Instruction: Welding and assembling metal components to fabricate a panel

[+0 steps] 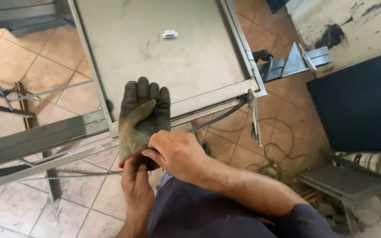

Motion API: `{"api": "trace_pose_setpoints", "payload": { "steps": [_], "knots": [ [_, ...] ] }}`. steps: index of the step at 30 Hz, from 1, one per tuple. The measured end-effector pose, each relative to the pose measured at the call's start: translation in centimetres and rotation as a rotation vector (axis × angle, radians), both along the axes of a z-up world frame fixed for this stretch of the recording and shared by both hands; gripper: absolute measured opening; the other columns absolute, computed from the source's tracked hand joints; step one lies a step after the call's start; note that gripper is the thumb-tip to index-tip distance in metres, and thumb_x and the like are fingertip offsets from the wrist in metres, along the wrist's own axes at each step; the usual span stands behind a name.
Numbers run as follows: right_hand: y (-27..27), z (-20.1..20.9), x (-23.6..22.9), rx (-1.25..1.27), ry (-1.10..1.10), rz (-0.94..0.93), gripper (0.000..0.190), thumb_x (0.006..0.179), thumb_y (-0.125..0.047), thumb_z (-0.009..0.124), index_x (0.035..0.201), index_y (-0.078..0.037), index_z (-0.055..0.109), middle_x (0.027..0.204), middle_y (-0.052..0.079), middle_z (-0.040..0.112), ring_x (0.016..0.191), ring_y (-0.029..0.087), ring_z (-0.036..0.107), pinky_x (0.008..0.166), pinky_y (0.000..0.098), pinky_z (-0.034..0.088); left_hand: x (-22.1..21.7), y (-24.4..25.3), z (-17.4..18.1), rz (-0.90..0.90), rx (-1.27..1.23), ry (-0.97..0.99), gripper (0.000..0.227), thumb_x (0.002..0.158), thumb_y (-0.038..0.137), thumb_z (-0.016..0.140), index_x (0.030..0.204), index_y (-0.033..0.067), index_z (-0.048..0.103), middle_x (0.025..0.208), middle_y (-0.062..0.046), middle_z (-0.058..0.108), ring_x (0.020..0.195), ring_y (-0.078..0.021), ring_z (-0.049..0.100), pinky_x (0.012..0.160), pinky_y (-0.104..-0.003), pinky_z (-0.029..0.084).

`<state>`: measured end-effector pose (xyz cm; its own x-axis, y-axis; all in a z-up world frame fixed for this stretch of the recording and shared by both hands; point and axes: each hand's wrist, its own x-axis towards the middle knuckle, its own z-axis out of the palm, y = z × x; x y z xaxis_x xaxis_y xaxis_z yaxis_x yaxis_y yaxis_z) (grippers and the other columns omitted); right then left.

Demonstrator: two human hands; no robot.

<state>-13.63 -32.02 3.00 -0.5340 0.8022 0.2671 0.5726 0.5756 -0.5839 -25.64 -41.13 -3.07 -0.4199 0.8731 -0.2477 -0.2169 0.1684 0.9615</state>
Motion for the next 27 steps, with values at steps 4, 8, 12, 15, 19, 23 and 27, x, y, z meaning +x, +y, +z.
{"api": "trace_pose_setpoints", "payload": {
  "steps": [4, 8, 12, 15, 19, 23, 27],
  "knots": [
    [-0.8, 0.3, 0.6, 0.154, -0.007, 0.035, 0.028, 0.101, -0.026, 0.068, 0.084, -0.011, 0.051, 0.074, 0.005, 0.053, 0.062, 0.027, 0.058, 0.049, 0.0422, 0.043, 0.3, -0.3, 1.5, -0.201, -0.106, 0.449, 0.026, 0.103, 0.017, 0.048, 0.124, 0.0031, 0.056, 0.121, -0.022, 0.066, 0.116, -0.0317, 0.060, 0.101, -0.044, 0.043],
    [-0.8, 0.7, 1.6, 0.124, 0.078, 0.047, 0.030, 0.103, -0.025, 0.065, 0.082, -0.011, 0.050, 0.074, 0.005, 0.053, 0.062, 0.028, 0.056, 0.050, 0.0443, 0.041, 0.7, 0.0, -1.1, -0.091, -0.143, 0.184, 0.021, 0.091, 0.009, 0.050, 0.109, 0.0056, 0.062, 0.106, -0.015, 0.066, 0.100, -0.0247, 0.059, 0.089, -0.035, 0.045],
    [-2.8, -0.9, 2.2, 0.170, -0.155, 0.263, 0.023, 0.102, -0.028, 0.058, 0.081, -0.018, 0.054, 0.070, 0.003, 0.050, 0.060, 0.027, 0.055, 0.039, 0.0503, 0.034, 2.4, 0.3, -3.3, 0.051, -0.128, -0.228, 0.018, 0.087, 0.003, 0.050, 0.084, 0.0058, 0.068, 0.081, -0.008, 0.068, 0.081, -0.0144, 0.063, 0.077, -0.027, 0.050],
    [-1.8, 1.9, 4.6, 0.248, 0.095, 0.407, 0.027, 0.092, 0.012, 0.064, 0.090, -0.008, 0.046, 0.080, 0.007, 0.041, 0.062, 0.027, 0.047, 0.047, 0.0420, 0.035, 5.1, 1.0, -3.7, 0.020, -0.052, -0.317, 0.018, 0.089, 0.008, 0.049, 0.090, 0.0058, 0.067, 0.081, -0.008, 0.065, 0.081, -0.0155, 0.061, 0.081, -0.030, 0.048],
    [0.1, 3.2, 8.8, 0.355, 0.083, 0.557, 0.020, 0.100, -0.001, 0.063, 0.090, -0.013, 0.050, 0.081, 0.004, 0.047, 0.063, 0.023, 0.052, 0.050, 0.0385, 0.037, 10.2, 3.9, -3.3, -0.002, 0.068, -0.417, 0.021, 0.092, 0.015, 0.047, 0.097, 0.0057, 0.066, 0.082, -0.007, 0.062, 0.081, -0.0169, 0.059, 0.086, -0.034, 0.047],
    [1.8, 4.5, 15.1, 0.386, 0.123, 0.649, 0.023, 0.094, 0.001, 0.066, 0.085, -0.011, 0.049, 0.078, 0.005, 0.046, 0.063, 0.024, 0.053, 0.055, 0.0391, 0.043, 16.9, 6.4, -2.0, 0.006, 0.168, -0.512, 0.027, 0.095, 0.021, 0.045, 0.105, 0.0057, 0.064, 0.082, -0.007, 0.059, 0.082, -0.0183, 0.057, 0.092, -0.037, 0.045],
    [5.5, 5.6, 21.4, 0.391, 0.132, 0.756, 0.023, 0.096, 0.004, 0.063, 0.085, -0.010, 0.049, 0.079, 0.006, 0.046, 0.063, 0.026, 0.049, 0.053, 0.0404, 0.040, 22.7, 11.7, -0.7, -0.018, 0.309, -0.605, 0.033, 0.098, 0.027, 0.043, 0.113, 0.0056, 0.063, 0.082, -0.006, 0.055, 0.082, -0.0198, 0.055, 0.097, -0.041, 0.043]
  ]
}}
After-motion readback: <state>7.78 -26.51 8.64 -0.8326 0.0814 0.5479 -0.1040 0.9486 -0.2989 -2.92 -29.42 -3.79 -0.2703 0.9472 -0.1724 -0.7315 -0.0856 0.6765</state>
